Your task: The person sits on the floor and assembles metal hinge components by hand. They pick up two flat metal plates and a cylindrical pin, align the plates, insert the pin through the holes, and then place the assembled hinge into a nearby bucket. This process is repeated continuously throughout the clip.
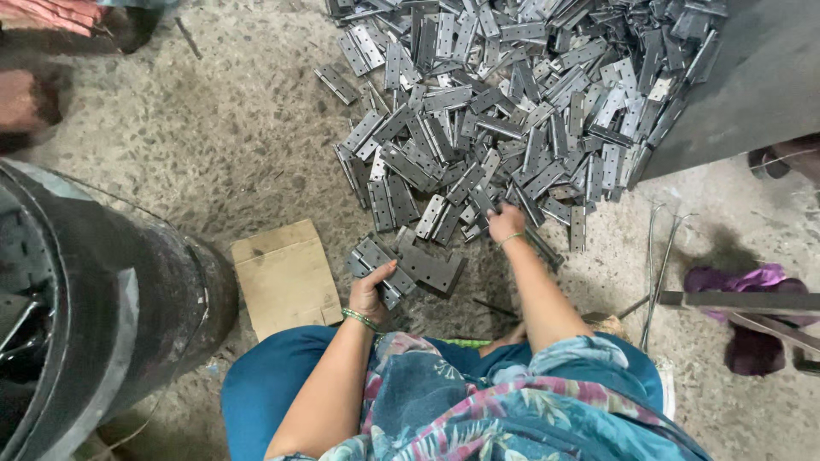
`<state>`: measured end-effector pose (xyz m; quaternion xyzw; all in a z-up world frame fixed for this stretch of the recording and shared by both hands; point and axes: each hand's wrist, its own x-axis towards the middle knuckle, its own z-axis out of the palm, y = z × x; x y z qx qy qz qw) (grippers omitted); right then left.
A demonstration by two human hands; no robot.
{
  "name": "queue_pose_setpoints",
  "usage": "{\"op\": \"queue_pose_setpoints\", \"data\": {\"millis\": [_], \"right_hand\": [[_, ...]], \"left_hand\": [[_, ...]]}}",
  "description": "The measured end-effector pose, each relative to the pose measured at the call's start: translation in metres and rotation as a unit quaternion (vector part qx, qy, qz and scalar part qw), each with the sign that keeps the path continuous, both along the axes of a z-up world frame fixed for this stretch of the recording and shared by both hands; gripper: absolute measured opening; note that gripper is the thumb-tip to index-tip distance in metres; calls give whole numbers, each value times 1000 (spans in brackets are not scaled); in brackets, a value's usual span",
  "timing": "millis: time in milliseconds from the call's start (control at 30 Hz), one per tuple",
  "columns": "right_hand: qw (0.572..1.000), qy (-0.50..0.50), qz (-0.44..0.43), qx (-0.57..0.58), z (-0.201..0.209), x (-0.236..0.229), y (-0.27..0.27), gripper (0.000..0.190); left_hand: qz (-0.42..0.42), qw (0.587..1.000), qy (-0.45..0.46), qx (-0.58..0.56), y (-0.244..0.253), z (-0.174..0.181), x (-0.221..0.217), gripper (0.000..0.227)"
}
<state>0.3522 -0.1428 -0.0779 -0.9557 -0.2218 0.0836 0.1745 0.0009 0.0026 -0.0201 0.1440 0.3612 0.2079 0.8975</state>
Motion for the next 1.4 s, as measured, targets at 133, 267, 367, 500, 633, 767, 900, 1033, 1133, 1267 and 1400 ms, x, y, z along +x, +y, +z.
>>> {"op": "queue_pose_setpoints", "data": {"millis": [133,267,367,500,633,767,900,1033,1133,1267,1400], "right_hand": [[910,220,-51,346,9,-40,-26,27],[792,389,-132,452,31,-73,-32,40],[774,326,-50,540,32,-118,-33,39],[913,229,-19,337,14,-170,-35,41],[946,241,-35,215,-6,-187,-46,40],[947,183,46,260,-9,-182,-48,35],[901,314,-53,295,22,-177,-48,30],[940,175,64,285,83,-181,-40,25],[965,-15,135,226,137,-214,-22,27],[911,-134,364,136,203,-288,5,38],[865,-170,463,90,229,-336,12,41]], "left_hand": [[6,1000,-4,5,-2,-11,-4,25],[16,1000,1,-18,-1,-16,-6,27],[33,999,4,-14,-4,-15,-14,30],[56,998,-9,-10,-6,-6,-19,29],[97,994,-34,27,-10,4,-26,28],[96,994,-14,45,-13,15,-33,30],[72,996,-39,21,-15,20,-34,28],[61,995,-80,0,-17,4,-31,35],[74,988,-137,22,-22,-12,-23,47],[71,981,-177,-36,-18,-27,-20,58],[27,992,-126,-5,-10,-36,-29,52]]}}
